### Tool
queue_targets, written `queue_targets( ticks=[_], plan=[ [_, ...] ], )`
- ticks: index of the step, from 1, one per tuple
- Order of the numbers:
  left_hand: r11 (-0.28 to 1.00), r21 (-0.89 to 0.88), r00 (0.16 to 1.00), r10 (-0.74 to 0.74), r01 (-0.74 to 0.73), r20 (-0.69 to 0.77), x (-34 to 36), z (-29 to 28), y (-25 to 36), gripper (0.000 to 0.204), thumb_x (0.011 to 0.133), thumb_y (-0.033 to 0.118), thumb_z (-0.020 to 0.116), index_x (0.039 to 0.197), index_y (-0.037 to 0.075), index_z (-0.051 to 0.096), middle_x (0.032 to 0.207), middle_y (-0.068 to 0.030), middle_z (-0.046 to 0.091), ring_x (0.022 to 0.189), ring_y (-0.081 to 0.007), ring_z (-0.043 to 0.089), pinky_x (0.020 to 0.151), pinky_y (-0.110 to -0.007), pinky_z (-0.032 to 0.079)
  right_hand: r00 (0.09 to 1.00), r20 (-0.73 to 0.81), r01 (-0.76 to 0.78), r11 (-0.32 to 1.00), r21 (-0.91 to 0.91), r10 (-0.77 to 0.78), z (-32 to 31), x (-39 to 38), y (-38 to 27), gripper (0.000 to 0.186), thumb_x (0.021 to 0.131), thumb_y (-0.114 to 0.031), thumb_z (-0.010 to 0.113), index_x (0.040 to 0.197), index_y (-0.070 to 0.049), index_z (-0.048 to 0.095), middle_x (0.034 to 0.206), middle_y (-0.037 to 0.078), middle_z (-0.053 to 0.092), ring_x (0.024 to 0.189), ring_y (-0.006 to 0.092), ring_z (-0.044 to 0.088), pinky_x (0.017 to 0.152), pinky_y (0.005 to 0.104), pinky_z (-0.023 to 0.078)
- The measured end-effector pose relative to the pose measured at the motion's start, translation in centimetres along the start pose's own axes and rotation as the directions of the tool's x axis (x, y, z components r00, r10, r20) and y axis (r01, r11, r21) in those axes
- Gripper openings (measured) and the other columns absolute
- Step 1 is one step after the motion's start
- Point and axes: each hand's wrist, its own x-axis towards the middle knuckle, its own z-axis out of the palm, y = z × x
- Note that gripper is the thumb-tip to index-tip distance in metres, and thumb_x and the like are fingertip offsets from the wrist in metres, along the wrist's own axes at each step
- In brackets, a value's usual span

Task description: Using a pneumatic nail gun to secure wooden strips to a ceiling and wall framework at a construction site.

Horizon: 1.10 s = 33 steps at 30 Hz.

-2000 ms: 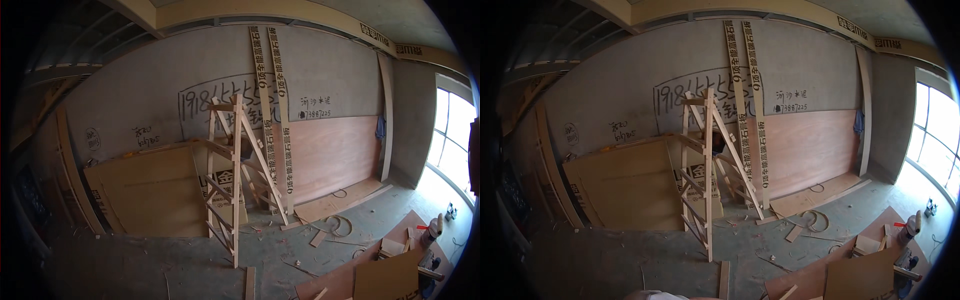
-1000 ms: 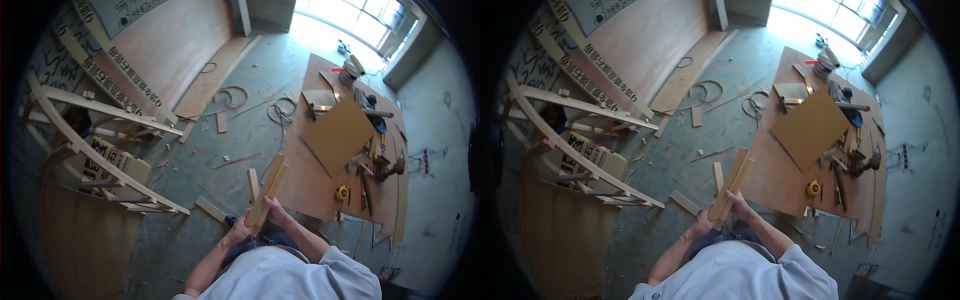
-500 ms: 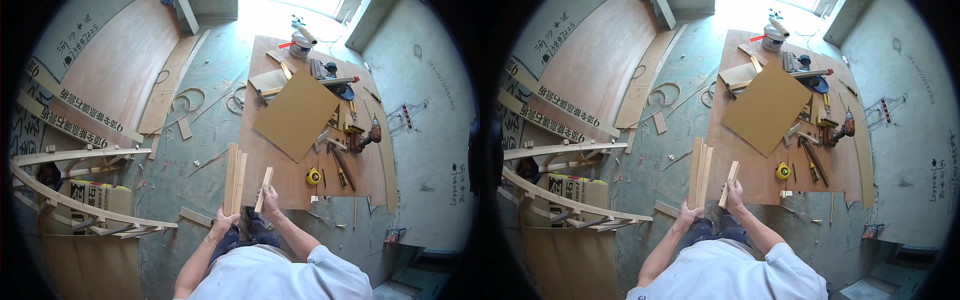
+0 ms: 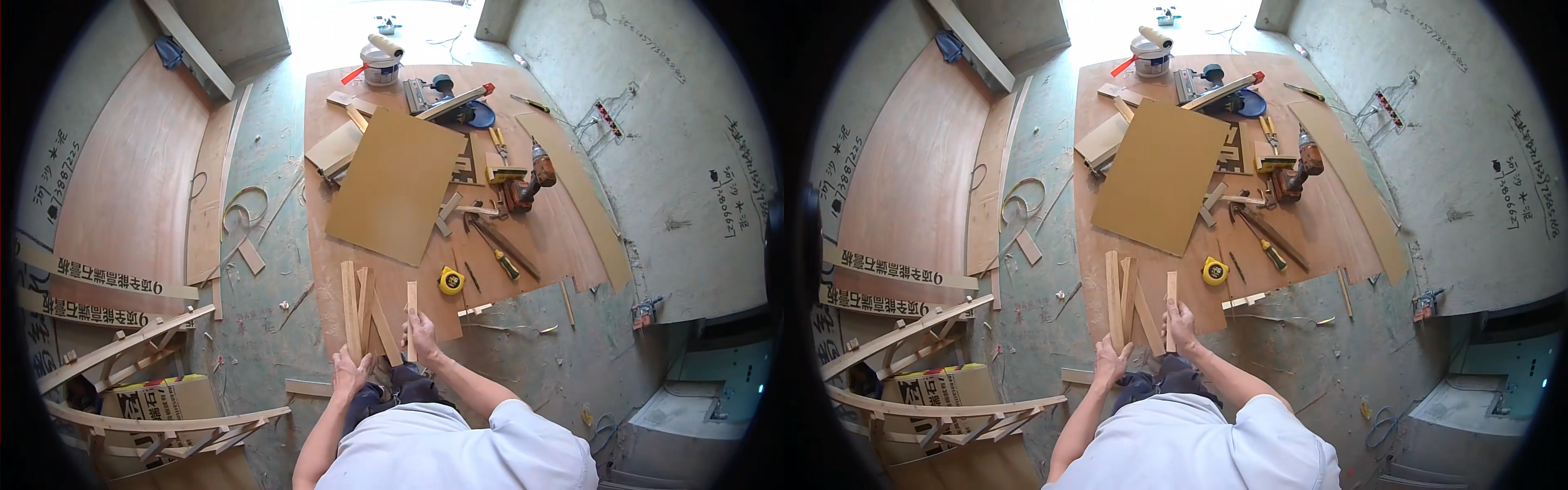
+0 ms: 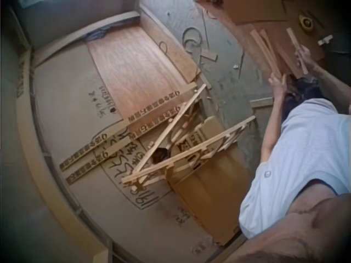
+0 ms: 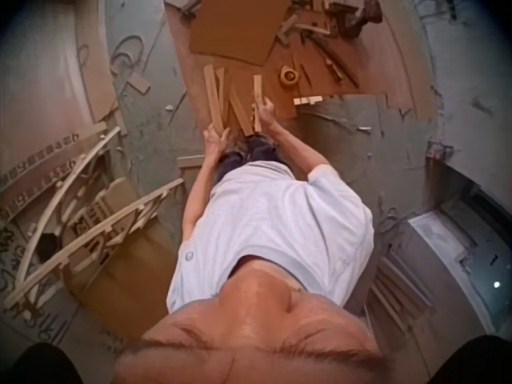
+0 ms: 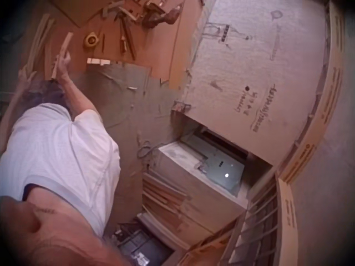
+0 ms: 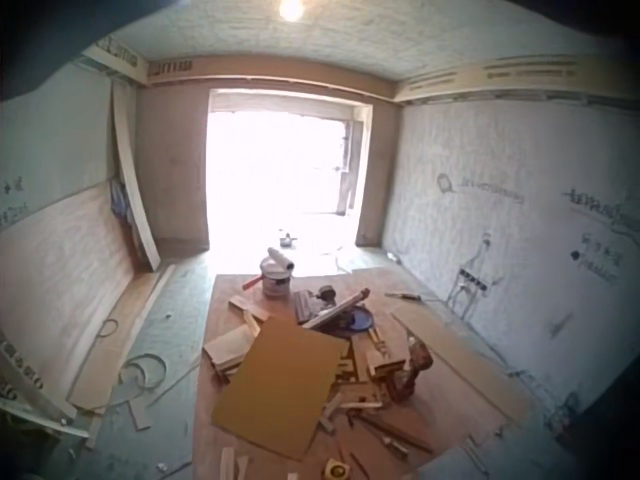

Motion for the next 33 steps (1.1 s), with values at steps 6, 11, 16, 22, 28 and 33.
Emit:
queue_targets(
  ticks=[6, 11, 16, 22, 28, 33],
  plan=[
    [0.995, 0.095, 0.996, 0.026, -0.017, -0.087, 1.8, -0.5, -0.9, 0.072, 0.089, 0.05, 0.067, 0.137, 0.001, 0.047, 0.125, -0.0256, 0.053, 0.115, -0.0429, 0.056, 0.096, -0.049, 0.047, 0.988, 0.148, 0.047, 0.998, 0.045, -0.053, 0.2, 0.1, -0.5, 0.034, 0.106, -0.04, 0.043, 0.117, -0.009, 0.052, 0.071, -0.002, 0.05, 0.056, 0.0094, 0.052, 0.05, 0.0259, 0.049],
    [0.999, 0.019, 0.998, 0.033, -0.032, -0.044, 3.6, -0.4, -3.0, 0.07, 0.089, 0.053, 0.065, 0.134, 0.002, 0.052, 0.124, -0.0258, 0.054, 0.113, -0.0431, 0.057, 0.095, -0.05, 0.048, 0.952, 0.263, 0.156, 0.988, 0.023, -0.156, 1.1, -0.7, -1.1, 0.037, 0.108, -0.04, 0.038, 0.119, -0.008, 0.052, 0.079, 0.0, 0.053, 0.066, 0.0102, 0.054, 0.062, 0.0269, 0.05],
    [0.998, 0.032, 0.974, 0.06, -0.054, -0.219, 4.1, 0.2, -2.7, 0.067, 0.089, 0.053, 0.064, 0.13, 0.001, 0.055, 0.122, -0.0255, 0.056, 0.113, -0.0429, 0.057, 0.095, -0.049, 0.048, 0.902, 0.383, 0.239, 0.969, -0.064, -0.197, 1.3, -0.2, -0.8, 0.042, 0.108, -0.044, 0.035, 0.124, -0.008, 0.05, 0.09, 0.003, 0.057, 0.082, 0.0118, 0.056, 0.077, 0.0287, 0.049],
    [0.976, -0.133, 0.941, 0.126, -0.175, -0.314, 1.4, -0.8, -2.5, 0.057, 0.092, 0.046, 0.066, 0.126, 0.001, 0.059, 0.109, -0.0223, 0.064, 0.102, -0.0374, 0.064, 0.089, -0.042, 0.051, 0.899, 0.431, 0.127, 0.987, -0.1, -0.072, 4.3, -1.9, -0.2, 0.046, 0.108, -0.044, 0.033, 0.127, -0.006, 0.05, 0.105, 0.004, 0.056, 0.093, 0.0132, 0.053, 0.087, 0.03, 0.046],
    [0.813, -0.572, 0.993, 0.117, -0.108, -0.022, -6.4, -4.8, 4.1, 0.045, 0.097, 0.042, 0.06, 0.129, 0.009, 0.059, 0.104, -0.016, 0.07, 0.092, -0.0273, 0.069, 0.081, -0.041, 0.052, 0.674, 0.738, 0.379, 0.864, -0.332, -0.012, 7.3, -3.9, 0.1, 0.056, 0.107, -0.048, 0.031, 0.138, -0.003, 0.045, 0.126, 0.01, 0.055, 0.113, 0.0192, 0.053, 0.101, 0.0357, 0.042],
    [0.737, -0.525, 0.822, 0.072, -0.426, -0.565, -7.6, 3.4, -2.9, 0.032, 0.103, 0.038, 0.053, 0.114, 0.008, 0.059, 0.077, -0.0047, 0.06, 0.064, -0.013, 0.056, 0.056, -0.027, 0.043, 0.653, 0.755, 0.38, 0.887, -0.263, -0.055, 11.9, -5.5, -1.3, 0.055, 0.107, -0.042, 0.04, 0.144, -0.003, 0.046, 0.117, 0.008, 0.057, 0.1, 0.0145, 0.057, 0.086, 0.0287, 0.048]
  ],
)
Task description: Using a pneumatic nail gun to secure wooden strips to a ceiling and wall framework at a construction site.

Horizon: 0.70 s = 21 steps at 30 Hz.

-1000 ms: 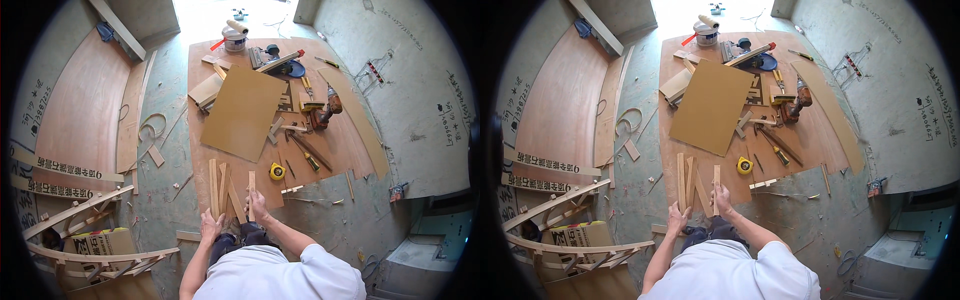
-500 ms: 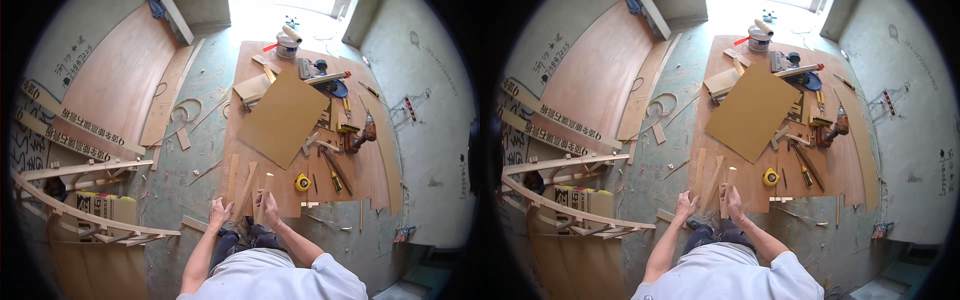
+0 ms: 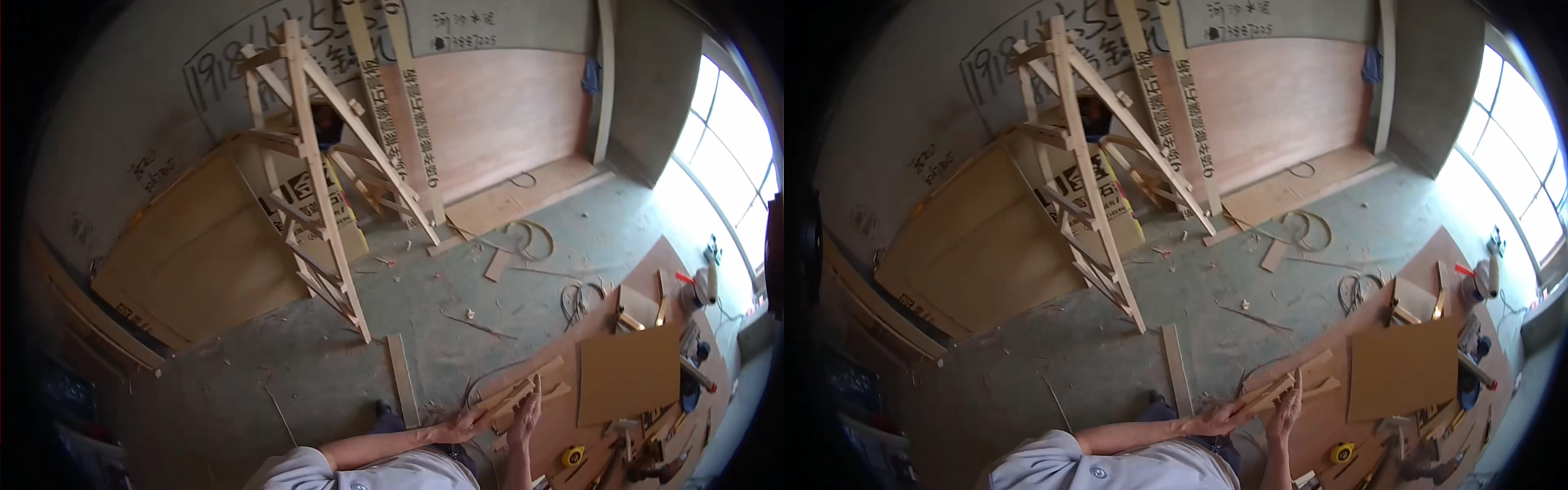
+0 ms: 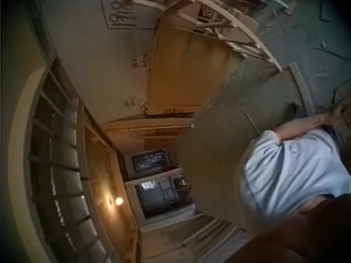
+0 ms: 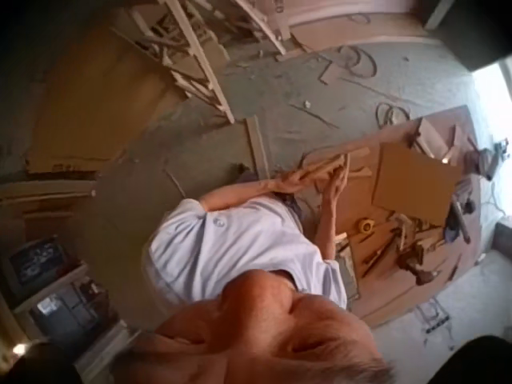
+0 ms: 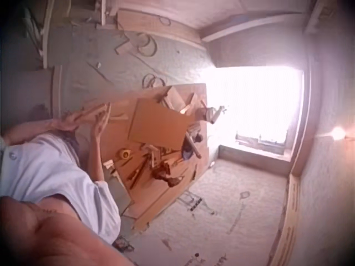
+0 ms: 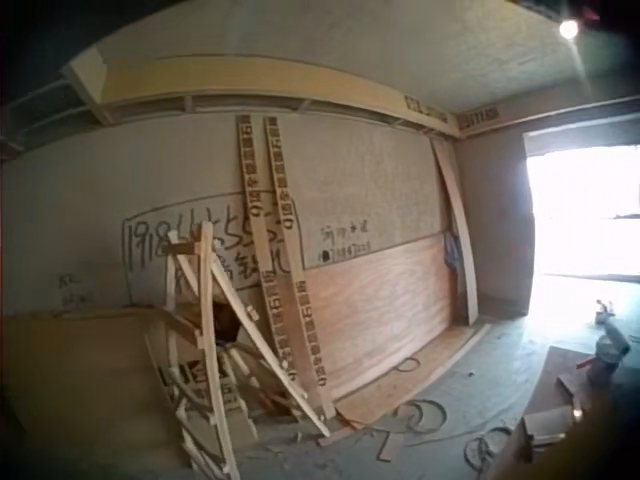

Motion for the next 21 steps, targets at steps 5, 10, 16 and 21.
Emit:
queue_targets(
  ticks=[5, 10, 16, 21],
  plan=[
    [0.871, -0.402, 0.953, -0.204, 0.281, 0.226, -2.6, -4.7, 1.2, 0.035, 0.105, 0.04, 0.049, 0.111, 0.007, 0.058, 0.071, 0.0029, 0.046, 0.056, -0.0076, 0.044, 0.048, -0.027, 0.034, 0.994, 0.104, 0.002, 0.951, -0.31, 0.032, 3.4, 1.1, -0.5, 0.041, 0.105, -0.032, 0.05, 0.129, -0.001, 0.063, 0.101, 0.002, 0.056, 0.085, 0.009, 0.055, 0.072, 0.0239, 0.048],
    [0.745, -0.54, 0.92, -0.298, 0.391, 0.255, -5.4, -11.8, 0.7, 0.034, 0.104, 0.04, 0.049, 0.107, 0.007, 0.058, 0.076, 0.0035, 0.049, 0.059, -0.0067, 0.044, 0.049, -0.025, 0.034, 0.977, 0.17, 0.17, 0.957, -0.237, -0.132, 11.9, 1.3, 1.6, 0.032, 0.102, -0.025, 0.056, 0.113, 0.001, 0.071, 0.099, 0.001, 0.057, 0.084, 0.0088, 0.055, 0.069, 0.0241, 0.046],
    [0.556, -0.709, 0.867, -0.47, 0.434, 0.162, -9.4, -20.0, 3.8, 0.039, 0.105, 0.044, 0.042, 0.106, 0.008, 0.058, 0.074, 0.0031, 0.049, 0.058, -0.0082, 0.043, 0.05, -0.026, 0.037, 0.841, 0.314, 0.541, 0.679, -0.497, -0.44, 23.0, 1.2, 3.0, 0.015, 0.088, -0.01, 0.068, 0.099, -0.002, 0.075, 0.097, 0.009, 0.065, 0.086, 0.0203, 0.061, 0.072, 0.0302, 0.048],
    [0.186, -0.886, 0.873, -0.345, 0.424, 0.345, -10.3, -23.7, 1.0, 0.039, 0.105, 0.042, 0.042, 0.106, 0.005, 0.054, 0.07, -0.0011, 0.048, 0.054, -0.0131, 0.048, 0.049, -0.029, 0.042, 0.643, 0.491, 0.756, 0.387, -0.527, -0.588, 28.3, 1.2, 2.1, 0.015, 0.079, -0.006, 0.071, 0.094, -0.008, 0.075, 0.095, 0.008, 0.067, 0.084, 0.0288, 0.062, 0.072, 0.0364, 0.051]
  ],
)
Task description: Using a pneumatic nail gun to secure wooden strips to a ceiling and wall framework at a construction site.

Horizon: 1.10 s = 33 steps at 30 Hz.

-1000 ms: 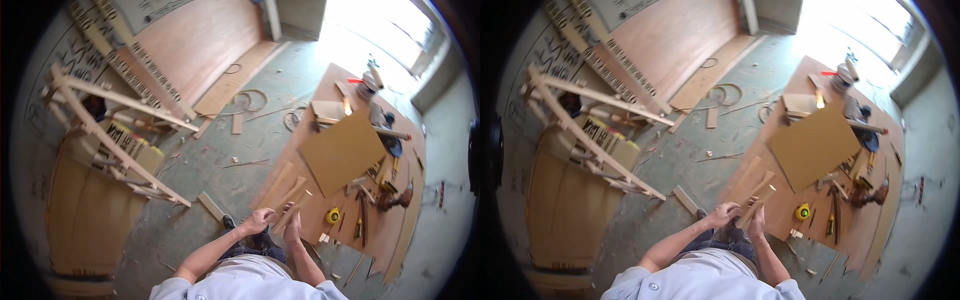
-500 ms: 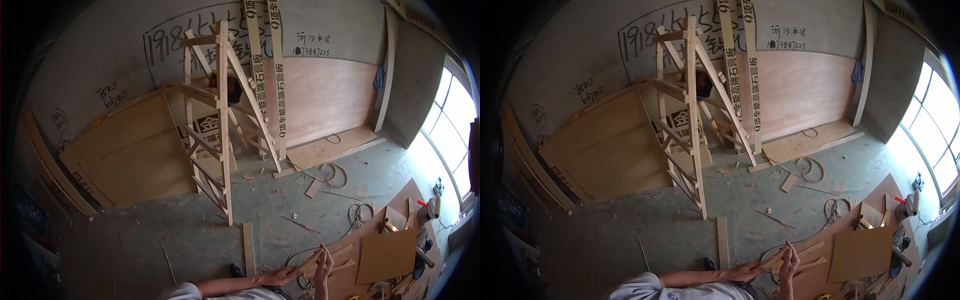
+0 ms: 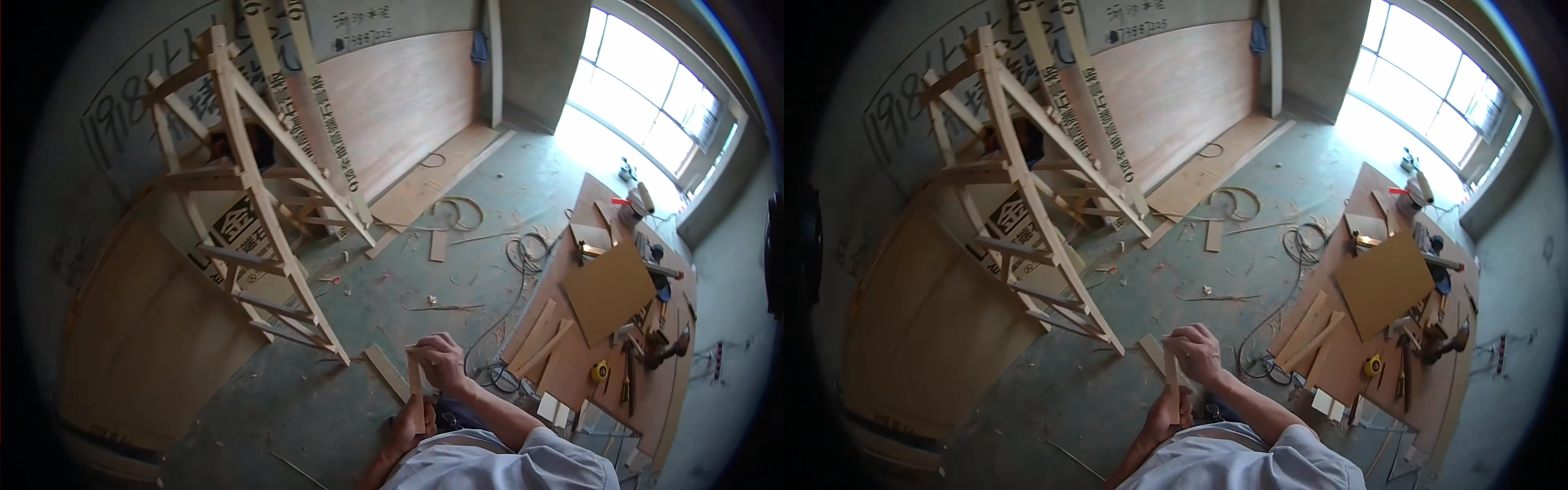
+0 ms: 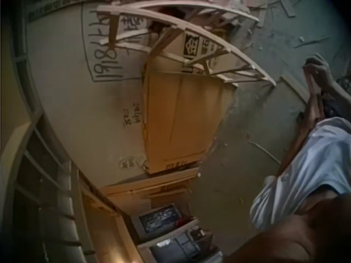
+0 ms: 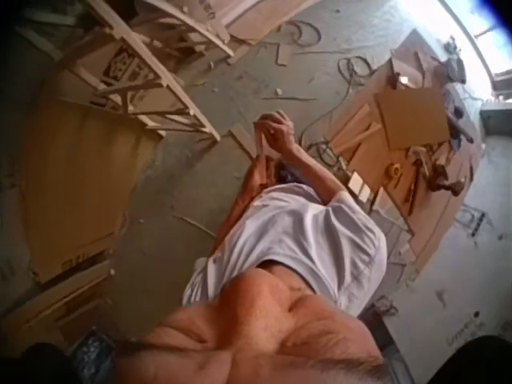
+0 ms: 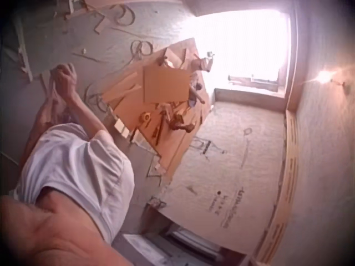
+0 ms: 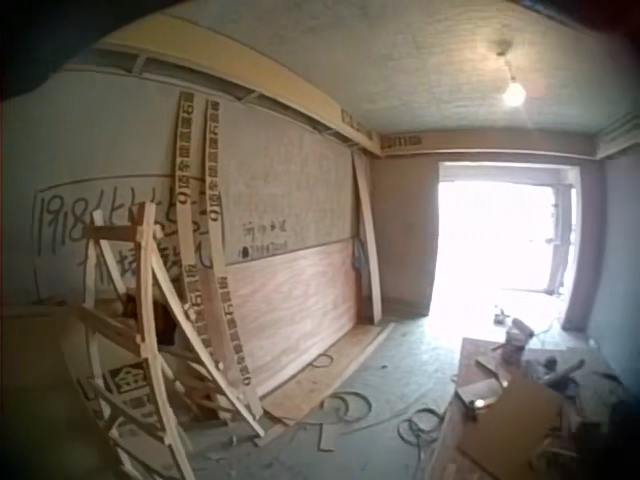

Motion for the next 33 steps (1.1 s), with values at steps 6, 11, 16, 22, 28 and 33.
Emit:
queue_targets(
  ticks=[6, 11, 16, 22, 28, 33],
  plan=[
    [0.983, 0.182, 0.989, 0.033, -0.005, -0.147, -0.2, -2.4, 3.0, 0.044, 0.104, 0.045, 0.043, 0.114, 0.005, 0.056, 0.071, -0.0027, 0.048, 0.054, -0.0149, 0.048, 0.049, -0.031, 0.042, 1.0, 0.001, 0.022, 0.996, 0.083, -0.023, 2.5, -0.1, 0.6, 0.023, 0.083, -0.012, 0.074, 0.106, -0.01, 0.073, 0.094, 0.007, 0.066, 0.085, 0.026, 0.063, 0.072, 0.0358, 0.052],
    [0.873, 0.488, 0.998, 0.009, 0.021, -0.06, -0.7, -4.1, 9.4, 0.041, 0.101, 0.039, 0.051, 0.113, 0.002, 0.06, 0.068, -0.0053, 0.052, 0.054, -0.0169, 0.05, 0.05, -0.032, 0.043, 0.803, 0.463, -0.591, 0.397, 0.702, 0.375, 6.0, 0.6, 4.0, 0.036, 0.098, -0.025, 0.063, 0.129, -0.006, 0.063, 0.097, 0.007, 0.065, 0.09, 0.016, 0.063, 0.073, 0.0309, 0.054],
    [0.693, 0.711, 0.984, -0.176, 0.122, 0.003, 1.5, -19.9, 14.0, 0.037, 0.102, 0.039, 0.052, 0.116, 0.006, 0.059, 0.087, -0.0014, 0.061, 0.072, -0.0181, 0.057, 0.06, -0.035, 0.046, 0.789, 0.555, -0.614, 0.308, 0.727, 0.264, 6.0, 5.0, 4.8, 0.031, 0.101, -0.024, 0.057, 0.119, -0.001, 0.066, 0.095, 0.007, 0.067, 0.086, 0.0133, 0.064, 0.069, 0.0286, 0.055],
    [0.41, 0.899, 0.987, -0.116, 0.152, -0.114, 5.0, -3.4, 21.1, 0.031, 0.103, 0.037, 0.051, 0.093, 0.011, 0.062, 0.067, 0.0052, 0.046, 0.057, -0.0044, 0.04, 0.049, -0.028, 0.032, 0.864, 0.265, -0.465, 0.477, 0.746, 0.429, 5.0, 2.8, 5.4, 0.024, 0.097, -0.021, 0.062, 0.097, 0.002, 0.068, 0.082, 0.006, 0.066, 0.067, 0.0131, 0.064, 0.058, 0.0283, 0.054],
    [0.129, 0.984, 0.876, -0.452, -0.123, 0.169, 9.5, -5.9, 22.0, 0.03, 0.1, 0.034, 0.056, 0.095, 0.007, 0.065, 0.067, 0.0026, 0.049, 0.06, -0.0073, 0.044, 0.051, -0.029, 0.035, 0.635, -0.232, -0.395, 0.568, 0.722, 0.737, 5.5, -4.7, -1.2, 0.028, 0.096, -0.025, 0.066, 0.088, 0.001, 0.067, 0.08, 0.003, 0.064, 0.07, 0.0108, 0.062, 0.06, 0.0269, 0.05],
    [-0.032, 0.763, 0.466, -0.809, -0.645, 0.359, 10.3, -3.6, 17.6, 0.03, 0.097, 0.029, 0.06, 0.105, 0.001, 0.065, 0.066, -0.0057, 0.056, 0.058, -0.0138, 0.05, 0.052, -0.032, 0.041, 0.134, -0.621, -0.404, 0.615, 0.677, 0.772, 10.2, -14.4, -11.5, 0.033, 0.094, -0.034, 0.07, 0.081, -0.003, 0.069, 0.081, 0.001, 0.065, 0.078, 0.0078, 0.057, 0.068, 0.0256, 0.044]
  ],
)
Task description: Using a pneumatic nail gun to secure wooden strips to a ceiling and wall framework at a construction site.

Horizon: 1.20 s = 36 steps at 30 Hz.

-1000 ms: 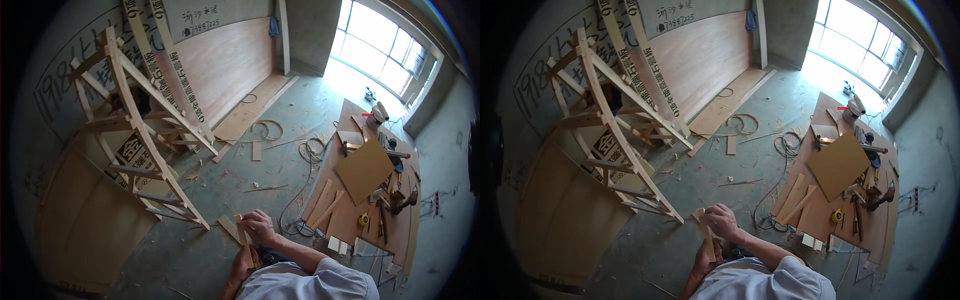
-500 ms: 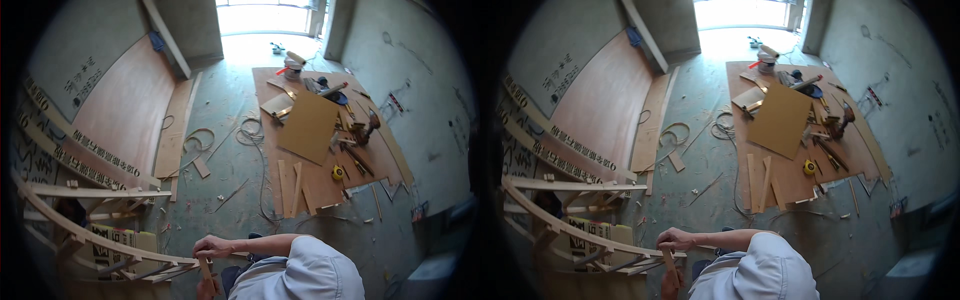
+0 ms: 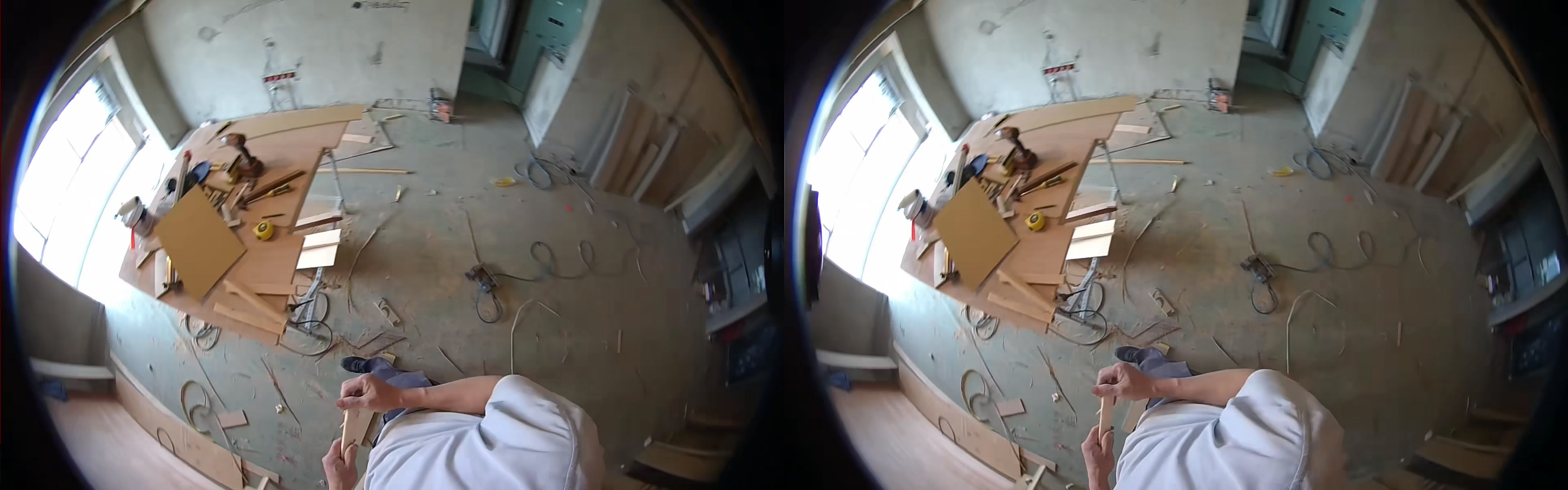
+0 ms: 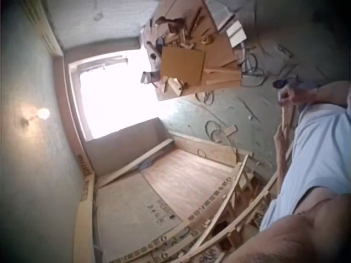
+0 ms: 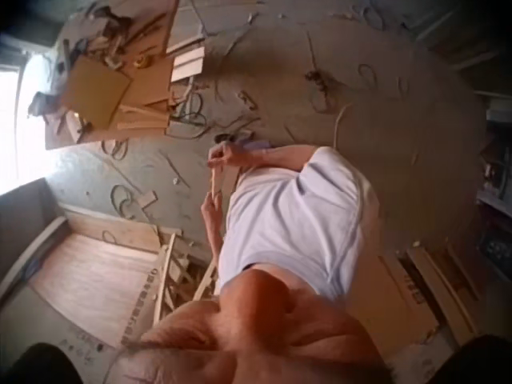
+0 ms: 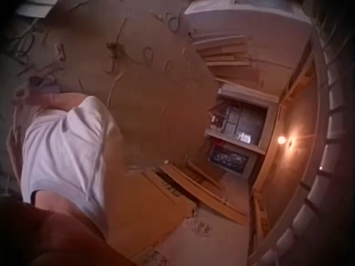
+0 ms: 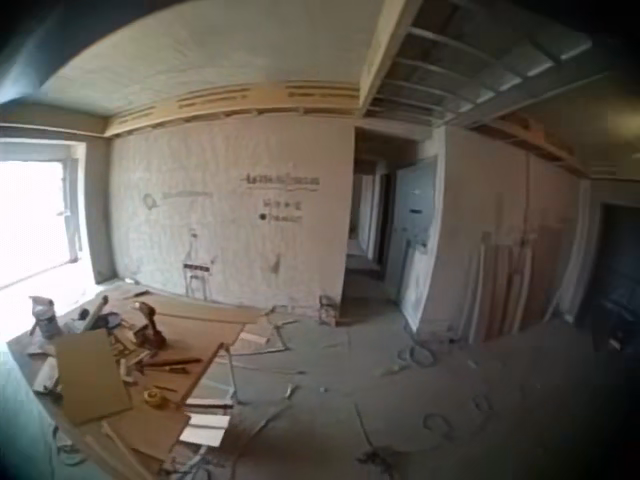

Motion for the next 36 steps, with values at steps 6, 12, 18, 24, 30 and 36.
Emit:
queue_targets(
  ticks=[6, 12, 18, 24, 30, 36],
  plan=[
    [0.945, 0.183, 0.893, 0.176, -0.271, 0.414, 4.9, 6.2, 8.5, 0.03, 0.095, 0.026, 0.061, 0.107, -0.001, 0.065, 0.067, -0.0143, 0.059, 0.06, -0.0232, 0.062, 0.057, -0.036, 0.048, 0.816, -0.572, 0.174, 0.98, 0.098, -0.088, -5.3, -11.3, -1.2, 0.033, 0.095, -0.032, 0.07, 0.08, -0.003, 0.068, 0.076, -0.001, 0.065, 0.075, 0.0059, 0.057, 0.066, 0.025, 0.045],
    [0.976, 0.115, 0.848, 0.102, -0.187, 0.519, 4.4, 13.0, 11.6, 0.026, 0.092, 0.021, 0.061, 0.103, -0.002, 0.065, 0.065, -0.0172, 0.058, 0.06, -0.0202, 0.062, 0.057, -0.036, 0.048, 0.562, -0.823, 0.22, 0.974, 0.056, -0.079, -8.3, -16.3, -2.4, 0.032, 0.096, -0.033, 0.067, 0.084, -0.003, 0.07, 0.076, 0.0, 0.066, 0.073, 0.0076, 0.059, 0.066, 0.0256, 0.047],
    [0.947, 0.148, 0.848, 0.178, -0.285, 0.499, 2.5, 18.8, 13.6, 0.026, 0.093, 0.022, 0.062, 0.099, -0.003, 0.065, 0.063, -0.0104, 0.059, 0.056, -0.0136, 0.054, 0.054, -0.032, 0.044, 0.513, -0.857, 0.275, 0.938, 0.213, 0.044, -12.4, -20.5, -3.3, 0.037, 0.096, -0.038, 0.067, 0.092, -0.002, 0.072, 0.078, 0.003, 0.068, 0.074, 0.0107, 0.063, 0.069, 0.0264, 0.05],
    [0.967, 0.187, 0.836, 0.043, -0.173, 0.547, 2.3, 25.4, 11.5, 0.034, 0.091, 0.03, 0.071, 0.106, 0.0, 0.066, 0.08, -0.0145, 0.067, 0.072, -0.0222, 0.059, 0.066, -0.039, 0.05, 0.238, -0.862, 0.417, 0.755, 0.506, 0.447, -24.8, -29.0, 1.3, 0.05, 0.097, -0.051, 0.058, 0.087, -0.003, 0.066, 0.069, 0.004, 0.063, 0.061, 0.015, 0.063, 0.055, 0.0303, 0.051],
    [0.993, 0.033, 0.927, -0.122, 0.118, 0.354, 2.7, 31.1, 10.8, 0.03, 0.091, 0.03, 0.069, 0.098, 0.001, 0.066, 0.073, -0.0058, 0.063, 0.066, -0.0158, 0.058, 0.058, -0.031, 0.046, 0.036, -0.838, 0.392, 0.764, 0.513, 0.544, -35.4, -38.5, 4.0, 0.045, 0.102, -0.043, 0.05, 0.087, -0.003, 0.065, 0.065, 0.004, 0.058, 0.054, 0.0171, 0.06, 0.047, 0.0309, 0.049],
    [0.965, 0.218, 0.908, -0.218, 0.146, 0.357, 7.0, 34.7, 15.3, 0.03, 0.094, 0.026, 0.061, 0.085, -0.003, 0.062, 0.061, -0.0078, 0.062, 0.053, -0.0137, 0.058, 0.052, -0.031, 0.046, 0.029, -0.764, 0.456, 0.671, 0.585, 0.645, -38.0, -42.6, 8.6, 0.033, 0.102, -0.034, 0.05, 0.099, -0.005, 0.063, 0.07, 0.002, 0.056, 0.059, 0.0169, 0.059, 0.05, 0.0324, 0.05]
  ],
)
